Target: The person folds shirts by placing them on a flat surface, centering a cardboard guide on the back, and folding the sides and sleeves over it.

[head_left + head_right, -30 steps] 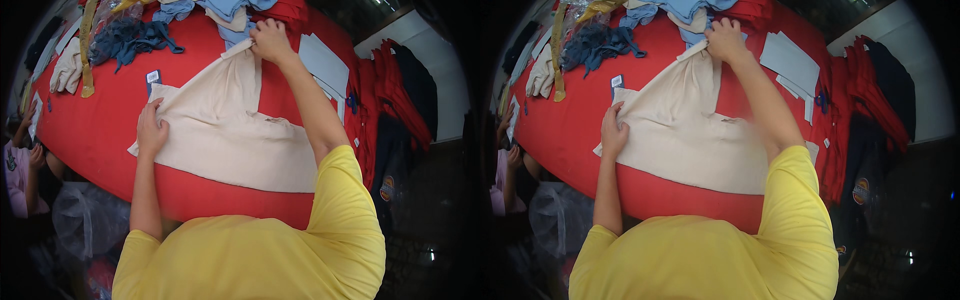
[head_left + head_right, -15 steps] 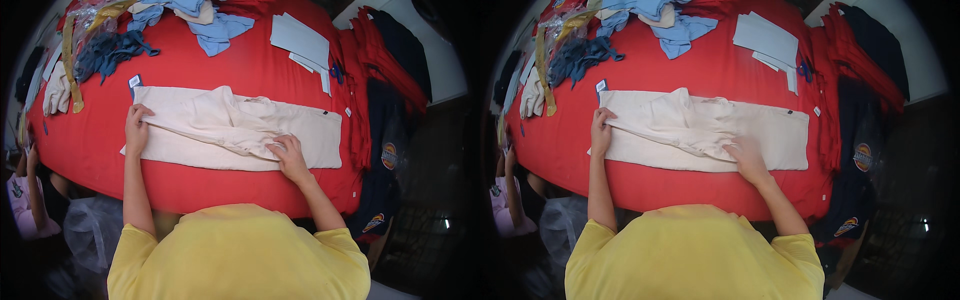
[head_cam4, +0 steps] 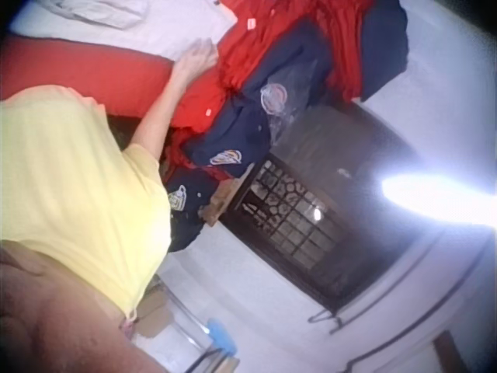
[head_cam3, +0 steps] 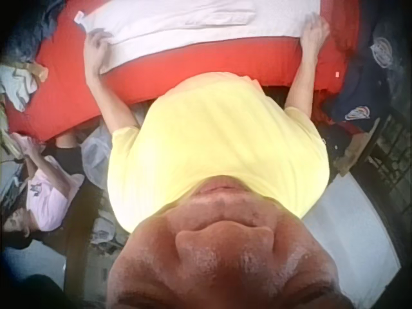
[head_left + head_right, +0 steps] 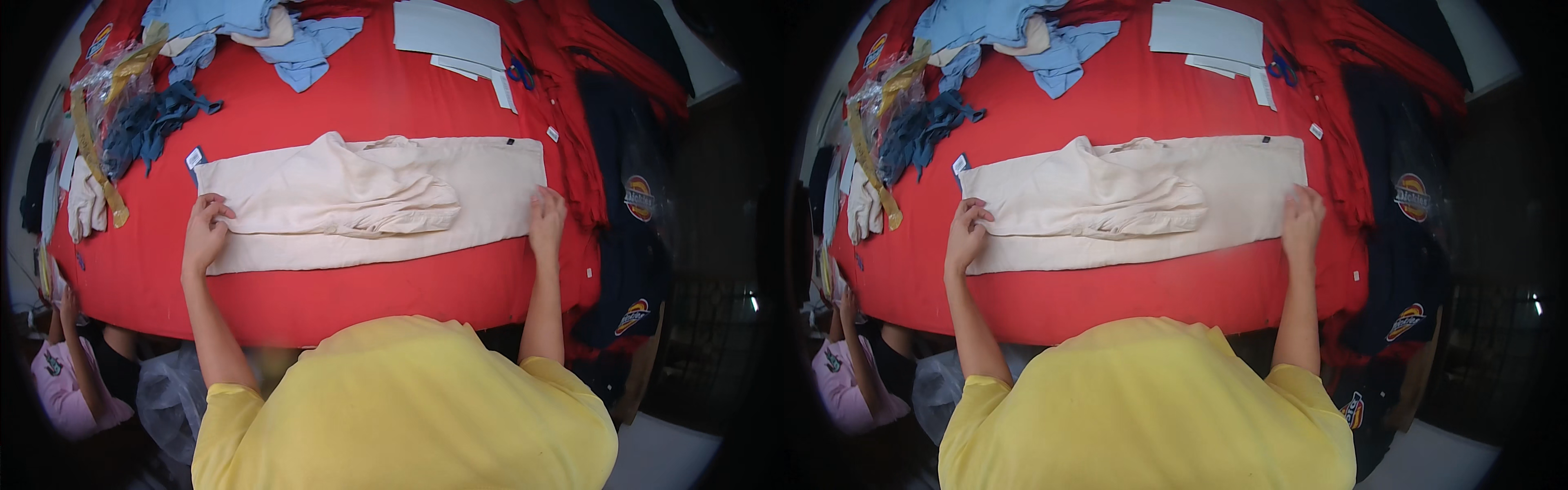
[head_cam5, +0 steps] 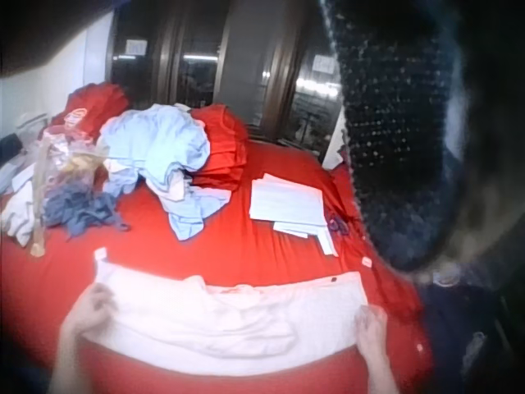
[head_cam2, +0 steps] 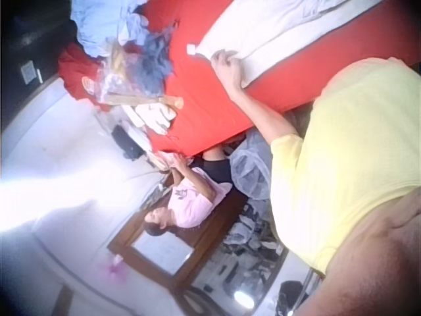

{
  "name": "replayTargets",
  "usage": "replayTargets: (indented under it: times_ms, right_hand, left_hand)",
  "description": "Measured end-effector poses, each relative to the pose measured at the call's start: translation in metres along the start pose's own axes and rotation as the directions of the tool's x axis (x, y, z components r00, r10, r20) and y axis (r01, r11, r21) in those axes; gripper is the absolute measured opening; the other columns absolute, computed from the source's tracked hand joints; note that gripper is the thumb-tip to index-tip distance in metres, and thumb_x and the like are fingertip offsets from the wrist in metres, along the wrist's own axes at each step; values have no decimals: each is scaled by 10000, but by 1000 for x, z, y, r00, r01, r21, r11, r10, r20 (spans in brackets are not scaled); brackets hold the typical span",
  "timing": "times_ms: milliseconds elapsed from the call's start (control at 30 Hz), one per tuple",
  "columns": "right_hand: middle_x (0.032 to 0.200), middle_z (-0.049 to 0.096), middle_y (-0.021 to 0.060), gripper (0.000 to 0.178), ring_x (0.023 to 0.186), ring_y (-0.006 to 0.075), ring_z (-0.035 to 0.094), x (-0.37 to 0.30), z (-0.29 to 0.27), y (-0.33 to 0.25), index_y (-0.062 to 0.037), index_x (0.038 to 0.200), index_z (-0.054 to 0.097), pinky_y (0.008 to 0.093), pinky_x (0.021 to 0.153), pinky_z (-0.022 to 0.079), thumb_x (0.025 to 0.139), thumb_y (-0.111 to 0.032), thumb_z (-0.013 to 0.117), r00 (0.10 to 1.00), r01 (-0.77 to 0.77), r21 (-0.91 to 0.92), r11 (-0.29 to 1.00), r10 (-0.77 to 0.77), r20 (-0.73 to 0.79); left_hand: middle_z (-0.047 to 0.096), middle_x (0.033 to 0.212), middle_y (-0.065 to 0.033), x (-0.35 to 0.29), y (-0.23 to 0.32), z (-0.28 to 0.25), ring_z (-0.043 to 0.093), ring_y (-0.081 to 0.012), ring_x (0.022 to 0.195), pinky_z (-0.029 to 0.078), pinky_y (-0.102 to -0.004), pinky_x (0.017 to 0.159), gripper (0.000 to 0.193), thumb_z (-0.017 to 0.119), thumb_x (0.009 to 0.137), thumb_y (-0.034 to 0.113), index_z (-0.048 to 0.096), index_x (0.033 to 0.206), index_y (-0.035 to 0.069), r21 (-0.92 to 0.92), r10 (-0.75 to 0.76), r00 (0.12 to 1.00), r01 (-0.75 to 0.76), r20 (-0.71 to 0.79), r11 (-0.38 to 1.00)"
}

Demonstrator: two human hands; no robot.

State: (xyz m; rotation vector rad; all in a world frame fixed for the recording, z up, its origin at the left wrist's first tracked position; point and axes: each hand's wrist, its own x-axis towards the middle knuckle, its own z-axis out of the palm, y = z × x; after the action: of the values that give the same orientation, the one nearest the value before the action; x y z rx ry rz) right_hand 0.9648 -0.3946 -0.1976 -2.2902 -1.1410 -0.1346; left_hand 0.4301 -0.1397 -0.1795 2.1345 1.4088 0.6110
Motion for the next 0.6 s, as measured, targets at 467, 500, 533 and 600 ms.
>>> replayTargets:
  times_ms: [467, 500, 533, 600]
  right_hand:
    - [967, 641, 103, 324, 869, 175, 601, 13, -14, 45, 37, 1057, 585, 291, 776, 475, 765, -40, 702, 890, -455, 403, 794, 398, 221]
    - [973, 638, 102, 292, 876, 165, 598, 17, -19, 31, 39, 1041, 582, 287, 776, 475, 776, -25, 685, 923, -381, 514, 769, 352, 157]
    - [978, 636, 101, 260, 883, 154, 595, 21, -21, 21, 42, 1025, 578, 284, 775, 475, 787, -10, 669, 946, -300, 613, 730, 312, 92]
    - [988, 634, 99, 213, 891, 147, 592, 27, -26, -30, 36, 1004, 570, 284, 783, 476, 803, 15, 635, 984, -110, 621, 776, 175, -45]
  left_hand:
    - [444, 1436, -90, -14, 175, 184, 343, -316, 1367, 252, -472, 1134, 486, 545, 922, 333, 499, 1368, 147, 203, 618, 775, -632, 132, 748]
    - [434, 1445, -84, -12, 174, 186, 327, -315, 1377, 236, -472, 1141, 496, 528, 929, 362, 488, 1377, 153, 202, 612, 778, -628, 140, 752]
    - [424, 1454, -78, -12, 174, 186, 311, -315, 1387, 219, -472, 1148, 507, 511, 937, 391, 476, 1386, 159, 201, 602, 784, -621, 151, 758]
    - [393, 1476, -97, -12, 176, 178, 334, -314, 1377, 235, -471, 1142, 493, 506, 943, 361, 479, 1375, 125, 128, 598, 793, -609, 116, 783]
